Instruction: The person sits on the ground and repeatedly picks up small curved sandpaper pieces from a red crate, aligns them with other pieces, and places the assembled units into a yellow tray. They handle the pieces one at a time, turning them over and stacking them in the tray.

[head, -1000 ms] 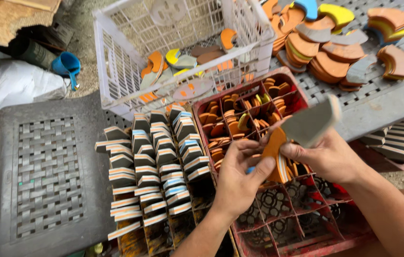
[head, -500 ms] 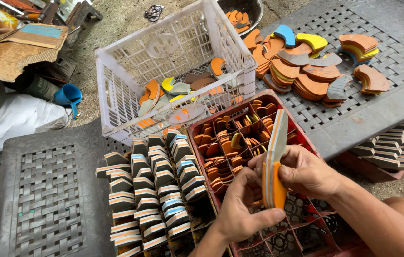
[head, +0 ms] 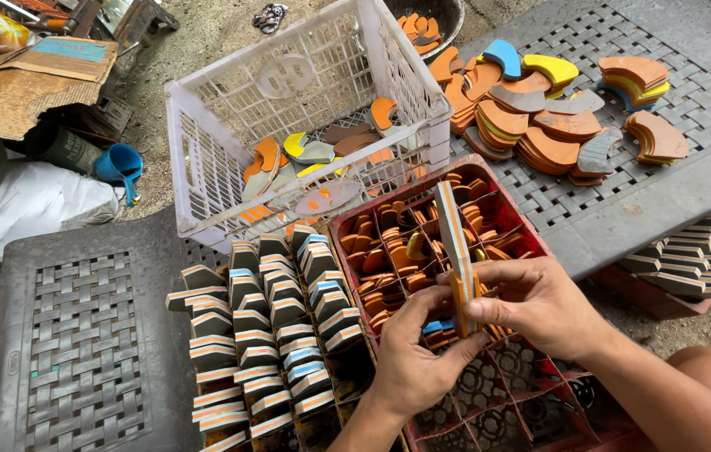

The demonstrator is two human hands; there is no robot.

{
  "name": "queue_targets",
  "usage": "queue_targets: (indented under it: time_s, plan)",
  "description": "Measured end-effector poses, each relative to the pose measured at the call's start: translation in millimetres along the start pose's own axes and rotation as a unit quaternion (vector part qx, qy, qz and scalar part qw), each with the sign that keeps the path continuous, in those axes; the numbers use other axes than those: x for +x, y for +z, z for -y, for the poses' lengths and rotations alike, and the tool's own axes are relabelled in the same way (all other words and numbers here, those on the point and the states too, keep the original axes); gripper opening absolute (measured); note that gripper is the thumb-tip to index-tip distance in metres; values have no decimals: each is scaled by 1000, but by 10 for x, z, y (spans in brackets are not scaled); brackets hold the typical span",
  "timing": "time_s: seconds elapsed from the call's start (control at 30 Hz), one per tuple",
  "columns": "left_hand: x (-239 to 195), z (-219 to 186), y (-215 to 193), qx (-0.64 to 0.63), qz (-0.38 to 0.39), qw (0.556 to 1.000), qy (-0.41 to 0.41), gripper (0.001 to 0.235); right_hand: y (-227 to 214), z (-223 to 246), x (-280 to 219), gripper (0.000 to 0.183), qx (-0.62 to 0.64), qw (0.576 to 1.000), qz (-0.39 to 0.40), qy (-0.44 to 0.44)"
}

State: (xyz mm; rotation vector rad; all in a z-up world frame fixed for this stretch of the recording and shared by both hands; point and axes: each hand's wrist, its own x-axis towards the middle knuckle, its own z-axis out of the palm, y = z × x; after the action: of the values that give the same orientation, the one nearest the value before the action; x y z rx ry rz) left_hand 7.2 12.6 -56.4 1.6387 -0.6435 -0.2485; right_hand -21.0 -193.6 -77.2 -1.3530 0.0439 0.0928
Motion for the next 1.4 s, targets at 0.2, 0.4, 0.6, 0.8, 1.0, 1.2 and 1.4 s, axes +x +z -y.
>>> queue_targets:
  time_s: [0.2, 0.4, 0.6, 0.8, 1.0, 1.2, 1.4]
  plan:
    - [17, 12, -4, -18, -7, 1000, 9, 50, 1, 2, 10, 44, 18, 999, -3, 26]
    - [6, 9, -55, 31, -11, 999, 4, 48, 15, -11, 20, 42, 5, 999, 3, 50]
    - [19, 41, -51, -103, 30, 992, -68, 49, 69, -46, -7, 37, -31, 996, -45, 71]
    - [40, 79, -39, -183, 50, 976, -107, 52, 10, -31, 43, 38, -12, 997, -28, 69]
    - [21, 96, -71, -49, 44, 998, -21, 51, 34, -102, 9, 39, 20, 995, -51, 81]
    - [46, 193, -39, -315, 62, 939, -124, 54, 87, 20, 61, 45, -63, 994, -49, 81]
    - [64, 261, -188, -392, 47, 909, -133, 48, 75, 319, -4, 60, -322, 919, -42, -221]
